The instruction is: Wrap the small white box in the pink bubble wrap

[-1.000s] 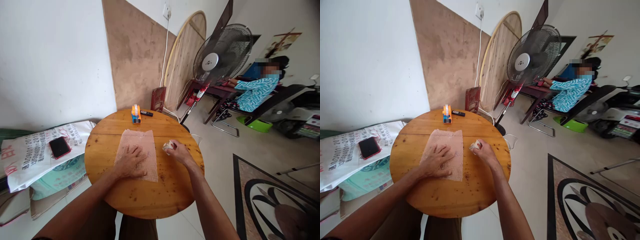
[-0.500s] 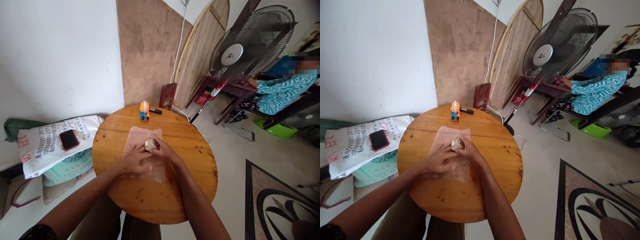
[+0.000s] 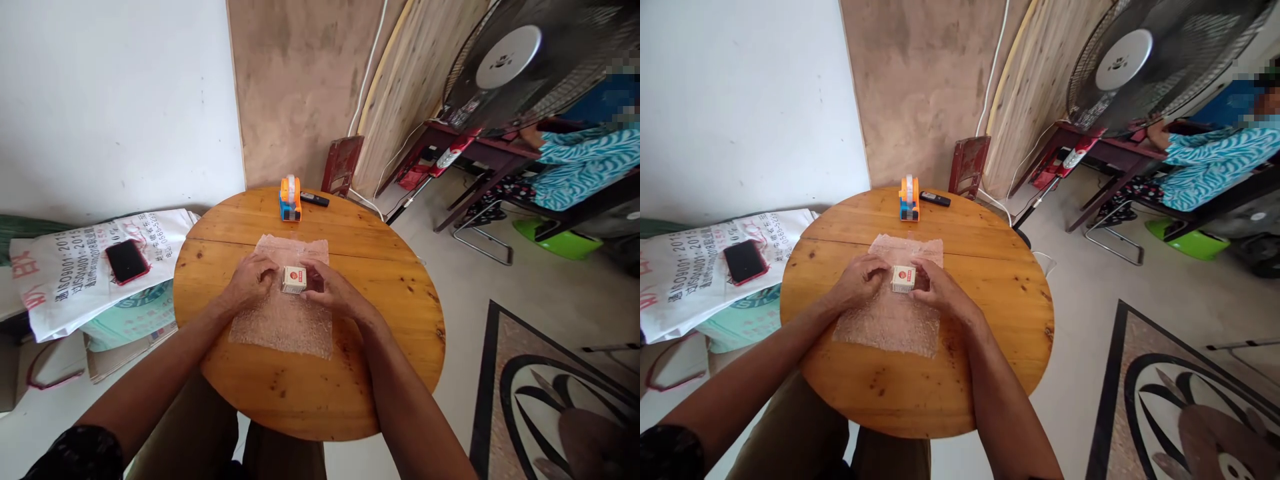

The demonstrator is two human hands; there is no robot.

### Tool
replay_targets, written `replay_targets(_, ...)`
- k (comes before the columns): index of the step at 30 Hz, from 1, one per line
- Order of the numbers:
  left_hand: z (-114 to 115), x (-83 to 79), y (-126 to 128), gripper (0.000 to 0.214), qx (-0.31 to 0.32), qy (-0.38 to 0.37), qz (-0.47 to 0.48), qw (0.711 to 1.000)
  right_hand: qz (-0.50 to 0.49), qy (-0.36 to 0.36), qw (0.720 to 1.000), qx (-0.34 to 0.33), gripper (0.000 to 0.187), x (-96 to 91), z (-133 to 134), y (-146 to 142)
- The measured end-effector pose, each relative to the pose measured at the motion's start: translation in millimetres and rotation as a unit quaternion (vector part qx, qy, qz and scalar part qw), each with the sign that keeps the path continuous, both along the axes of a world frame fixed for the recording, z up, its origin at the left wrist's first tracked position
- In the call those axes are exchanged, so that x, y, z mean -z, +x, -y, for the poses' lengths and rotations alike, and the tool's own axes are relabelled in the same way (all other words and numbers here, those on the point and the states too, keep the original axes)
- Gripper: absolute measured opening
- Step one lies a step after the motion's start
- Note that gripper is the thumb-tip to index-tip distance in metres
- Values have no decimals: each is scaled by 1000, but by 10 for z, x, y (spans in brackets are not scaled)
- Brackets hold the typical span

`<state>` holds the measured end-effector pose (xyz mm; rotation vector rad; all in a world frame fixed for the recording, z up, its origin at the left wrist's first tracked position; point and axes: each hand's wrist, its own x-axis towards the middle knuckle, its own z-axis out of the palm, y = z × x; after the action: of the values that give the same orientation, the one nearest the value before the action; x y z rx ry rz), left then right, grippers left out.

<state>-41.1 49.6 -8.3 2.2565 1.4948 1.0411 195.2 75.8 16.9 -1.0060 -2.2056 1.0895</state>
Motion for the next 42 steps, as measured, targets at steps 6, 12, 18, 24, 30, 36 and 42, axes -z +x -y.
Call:
replay_targets(6, 30, -7, -7, 25, -5, 20, -7, 1000, 37, 37, 999, 10, 53, -48, 16, -50)
replay_targets(12, 23, -11, -2, 25, -12, 14, -11, 1000, 47, 78, 995, 50, 38, -188, 85, -107)
replay_targets(18, -1, 30, -25, 25, -8, 16, -12, 1000, 96, 114, 989, 13, 44, -227, 108, -120)
replay_targets(24, -12, 33, -29, 26, -4, 12, -10, 1000, 82, 91, 993, -2, 67, -189, 83, -35)
replay_targets(30, -6, 19, -19, 25, -4, 23, -4, 1000, 77, 92, 993, -13, 59, -223, 92, -26)
replay_targets(36, -3, 20, -38, 26, -3, 18, -6, 1000, 50, 63, 997, -12, 57, -266, 120, -32)
replay_targets(42, -4, 6, -41, 26, -6, 12, -11, 1000, 45, 85, 995, -13, 55, -259, 123, -47)
